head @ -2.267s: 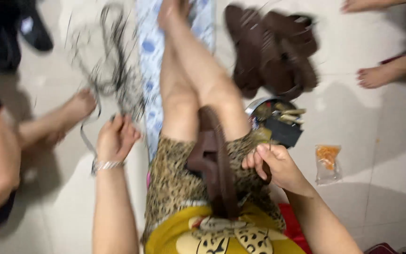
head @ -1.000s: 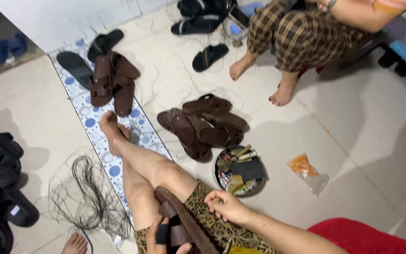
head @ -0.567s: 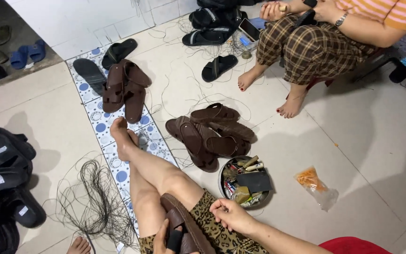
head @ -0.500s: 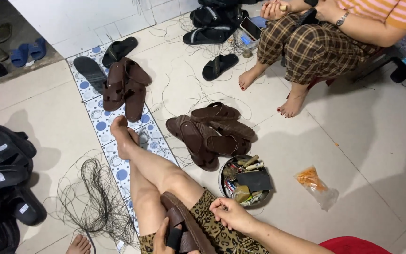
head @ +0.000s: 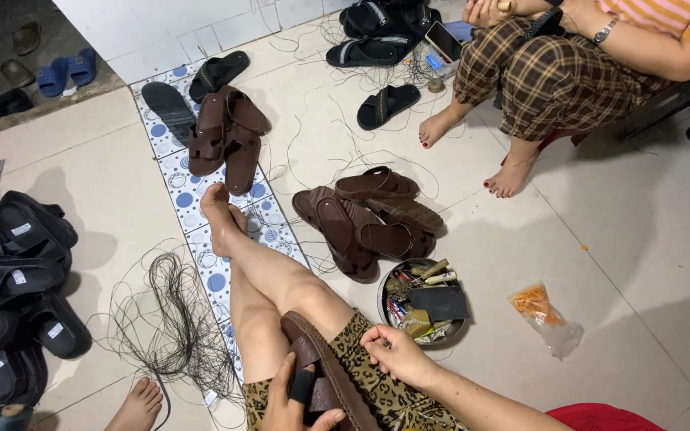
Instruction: Hand-sewing a leather strap onto a sandal sole using a needle and thread while sitting on the floor.
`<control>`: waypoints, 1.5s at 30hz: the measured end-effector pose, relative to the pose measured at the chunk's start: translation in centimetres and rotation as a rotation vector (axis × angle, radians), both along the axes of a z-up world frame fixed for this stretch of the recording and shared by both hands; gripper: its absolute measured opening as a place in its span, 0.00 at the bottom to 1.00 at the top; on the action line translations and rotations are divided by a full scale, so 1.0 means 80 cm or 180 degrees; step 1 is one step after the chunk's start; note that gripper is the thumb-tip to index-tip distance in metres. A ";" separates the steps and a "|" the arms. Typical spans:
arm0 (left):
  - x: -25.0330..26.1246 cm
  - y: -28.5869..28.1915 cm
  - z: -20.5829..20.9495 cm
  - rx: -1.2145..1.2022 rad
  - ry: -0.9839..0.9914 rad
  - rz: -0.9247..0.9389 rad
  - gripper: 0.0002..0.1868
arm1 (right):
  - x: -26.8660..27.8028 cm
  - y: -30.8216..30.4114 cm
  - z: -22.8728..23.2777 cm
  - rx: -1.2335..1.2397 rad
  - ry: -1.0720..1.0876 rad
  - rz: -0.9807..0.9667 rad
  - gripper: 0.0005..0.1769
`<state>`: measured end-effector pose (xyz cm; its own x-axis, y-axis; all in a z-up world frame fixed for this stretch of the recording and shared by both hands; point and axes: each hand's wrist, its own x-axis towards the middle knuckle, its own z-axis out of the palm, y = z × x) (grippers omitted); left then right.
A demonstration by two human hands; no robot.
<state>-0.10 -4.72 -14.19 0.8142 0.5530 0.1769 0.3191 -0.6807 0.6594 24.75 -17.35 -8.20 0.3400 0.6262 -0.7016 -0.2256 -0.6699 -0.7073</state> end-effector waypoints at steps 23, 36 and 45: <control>0.034 -0.007 0.137 -0.0324 -0.0030 0.0049 0.40 | 0.023 -0.036 -0.022 0.0370 0.0348 -0.0357 0.23; 0.029 -0.015 0.113 -0.0067 0.0041 -0.0010 0.40 | 0.039 -0.047 0.053 0.0085 -0.1184 0.1685 0.31; 0.032 -0.012 0.112 -0.0289 0.0024 0.0054 0.40 | 0.017 0.003 0.124 0.0793 -0.2447 0.3210 0.27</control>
<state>2.49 -5.68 -5.20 0.8056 0.5803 0.1193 0.3353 -0.6127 0.7157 26.11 -17.12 1.72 -0.0946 0.9258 -0.3659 0.8177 -0.1374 -0.5590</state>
